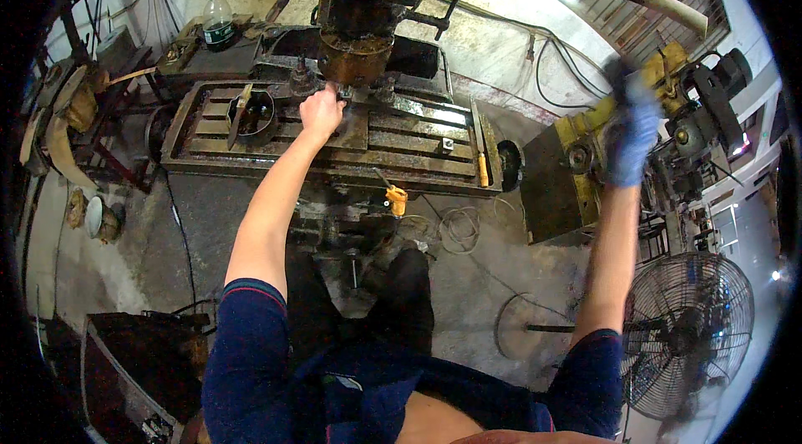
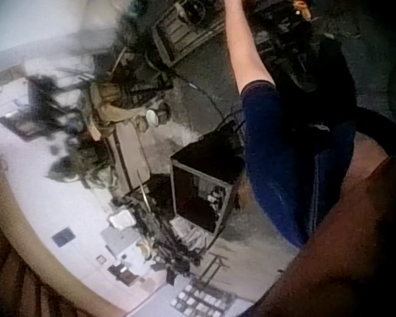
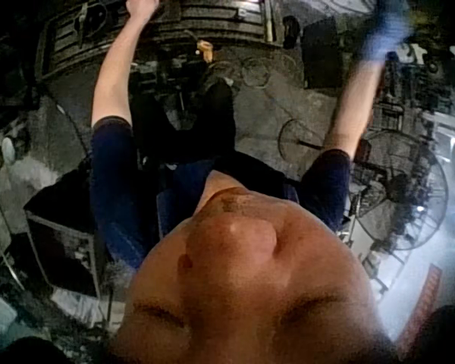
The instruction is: The person adjusts metal parts on a milling machine table and uses a screwdriver to tighten components. They rotate a long handle to move the machine table and reach into a box of small parts.
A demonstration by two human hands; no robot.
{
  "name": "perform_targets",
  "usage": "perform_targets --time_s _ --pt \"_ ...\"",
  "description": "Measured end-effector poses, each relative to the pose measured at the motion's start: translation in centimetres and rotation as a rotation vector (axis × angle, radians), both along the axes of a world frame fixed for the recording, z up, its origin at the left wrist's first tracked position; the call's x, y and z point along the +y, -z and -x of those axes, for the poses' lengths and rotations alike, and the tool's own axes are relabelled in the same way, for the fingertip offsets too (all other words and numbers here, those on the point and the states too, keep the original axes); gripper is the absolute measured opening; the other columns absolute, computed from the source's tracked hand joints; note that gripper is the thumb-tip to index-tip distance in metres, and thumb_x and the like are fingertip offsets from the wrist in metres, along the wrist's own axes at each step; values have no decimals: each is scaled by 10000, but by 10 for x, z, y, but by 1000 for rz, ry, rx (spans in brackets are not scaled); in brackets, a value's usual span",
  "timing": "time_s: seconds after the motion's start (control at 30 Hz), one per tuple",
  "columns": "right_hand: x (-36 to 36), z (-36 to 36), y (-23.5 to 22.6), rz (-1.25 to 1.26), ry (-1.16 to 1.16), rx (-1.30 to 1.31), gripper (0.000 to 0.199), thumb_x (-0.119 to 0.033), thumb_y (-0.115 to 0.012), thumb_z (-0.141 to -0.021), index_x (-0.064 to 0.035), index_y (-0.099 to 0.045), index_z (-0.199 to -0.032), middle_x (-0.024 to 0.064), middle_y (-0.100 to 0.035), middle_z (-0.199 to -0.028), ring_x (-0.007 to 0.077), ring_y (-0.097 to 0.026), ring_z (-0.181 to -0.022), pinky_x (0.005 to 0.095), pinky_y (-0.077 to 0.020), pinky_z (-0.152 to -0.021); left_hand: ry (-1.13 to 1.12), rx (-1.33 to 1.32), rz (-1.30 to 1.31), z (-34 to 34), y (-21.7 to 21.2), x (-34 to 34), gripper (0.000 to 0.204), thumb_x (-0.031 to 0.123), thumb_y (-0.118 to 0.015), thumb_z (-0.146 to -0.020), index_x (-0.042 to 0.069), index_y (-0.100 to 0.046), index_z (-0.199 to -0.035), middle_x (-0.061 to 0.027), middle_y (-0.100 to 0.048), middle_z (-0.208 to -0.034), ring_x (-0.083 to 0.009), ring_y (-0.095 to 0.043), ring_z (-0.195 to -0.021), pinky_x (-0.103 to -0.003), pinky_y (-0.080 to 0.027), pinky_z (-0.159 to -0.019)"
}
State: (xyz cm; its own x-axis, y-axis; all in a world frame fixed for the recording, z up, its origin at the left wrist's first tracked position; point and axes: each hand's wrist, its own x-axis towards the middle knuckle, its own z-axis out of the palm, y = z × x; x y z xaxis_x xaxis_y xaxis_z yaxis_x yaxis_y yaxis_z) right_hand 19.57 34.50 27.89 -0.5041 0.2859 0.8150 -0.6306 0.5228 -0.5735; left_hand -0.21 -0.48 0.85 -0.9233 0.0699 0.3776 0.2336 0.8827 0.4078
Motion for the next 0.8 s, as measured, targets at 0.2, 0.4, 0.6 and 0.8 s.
perform_targets --time_s 0.2,0.4,0.6,0.8 --pt "-55 -9 -116 -313 -126 337 297 -230 -437 -883 -30 -568 -1058 144 -582 -1084 221 -553 -1006 376 -404 -930 17 -3 -13 5 4 5 335 291 -645 -737 64 -529 -954 -155 -631 -743 -339 -624 -738 -446 -493 -629" --pt "-39 -26 -27 -4 -309 251 368 -294 -355 -923 -16 -593 -960 145 -617 -944 275 -575 -941 404 -402 -912 15 12 -21 6 11 -3 319 295 -646 -735 60 -555 -930 -153 -629 -738 -331 -625 -730 -444 -493 -627" --pt "-57 -38 45 -25 -264 266 437 -360 -381 -914 8 -609 -860 143 -619 -918 273 -556 -962 439 -336 -957 28 -40 -51 8 6 0 305 294 -656 -726 33 -584 -869 -166 -629 -753 -334 -622 -740 -447 -491 -652" --pt "-54 -28 24 -106 -223 203 394 -331 -422 -901 10 -616 -859 171 -623 -921 258 -577 -886 458 -336 -965 47 -19 -42 5 0 -13 320 293 -659 -727 27 -598 -893 -172 -632 -793 -343 -613 -802 -449 -487 -695"
